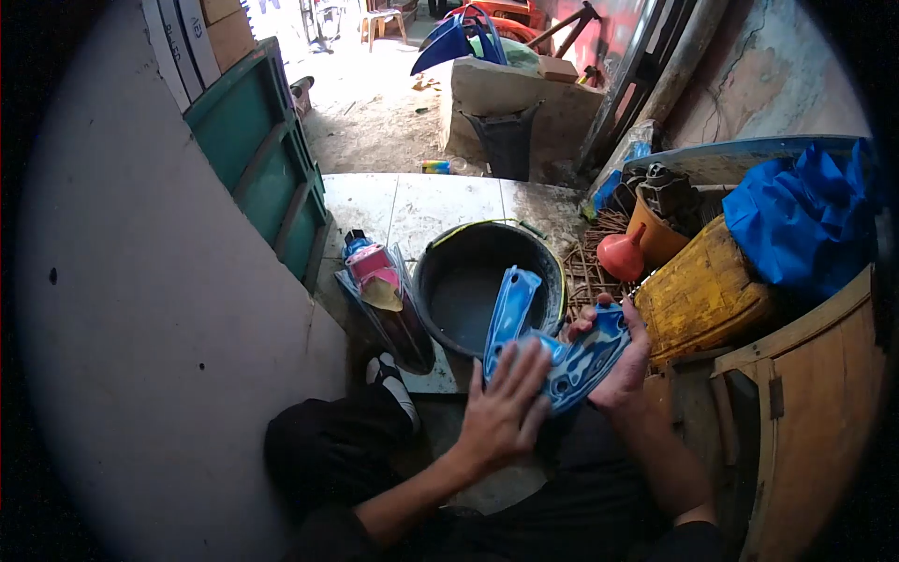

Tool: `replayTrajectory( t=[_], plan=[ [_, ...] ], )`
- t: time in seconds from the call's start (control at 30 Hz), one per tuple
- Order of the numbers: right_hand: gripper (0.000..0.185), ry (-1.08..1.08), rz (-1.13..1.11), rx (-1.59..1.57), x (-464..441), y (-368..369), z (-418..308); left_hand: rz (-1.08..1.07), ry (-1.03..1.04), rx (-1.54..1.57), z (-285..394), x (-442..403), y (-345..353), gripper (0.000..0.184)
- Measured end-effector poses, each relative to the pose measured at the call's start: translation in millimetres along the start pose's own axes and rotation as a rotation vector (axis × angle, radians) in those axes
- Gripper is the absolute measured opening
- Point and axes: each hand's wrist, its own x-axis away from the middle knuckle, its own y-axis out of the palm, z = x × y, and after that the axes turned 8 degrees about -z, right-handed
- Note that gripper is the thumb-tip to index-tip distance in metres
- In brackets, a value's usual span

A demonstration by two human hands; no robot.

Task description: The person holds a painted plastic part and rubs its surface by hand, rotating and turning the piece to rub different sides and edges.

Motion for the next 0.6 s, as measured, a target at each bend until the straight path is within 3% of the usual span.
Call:
replayTrajectory(
  t=[0.07, 0.13, 0.17, 0.23, 0.4, 0.47, 0.5, 0.6],
  plan=[
    [0.033, 0.006, 0.031, -0.027, 2, -2, -2, 0.185, -0.282, 0.34, -6, -16, 5, 0.061],
    [0.032, 0.024, 0.001, 0.074, 2, 6, -1, 0.146, -0.323, 0.378, -2, -14, 9, 0.059],
    [0.033, 0.033, 0.009, 0.058, 3, 8, -1, 0.148, -0.318, 0.371, -1, -8, 8, 0.059],
    [0.033, 0.015, 0.012, 0.015, 0, 9, -1, 0.031, -0.04, 0.053, 2, 6, 4, 0.057],
    [0.033, -0.029, 0.02, 0.107, 1, 2, -1, 0.2, -0.235, 0.299, -3, -13, 5, 0.058],
    [0.033, -0.015, 0.011, 0.056, -2, 2, -6, 0.015, 0.011, -0.043, -4, 1, 6, 0.058],
    [0.034, 0.01, 0.01, 0.005, -3, 0, -9, -0.082, 0.145, 0.027, 3, 4, -2, 0.057],
    [0.036, -0.041, 0.045, 0.037, -6, -2, -3, 0.014, -0.002, -0.022, -2, -5, -5, 0.058]
  ],
)
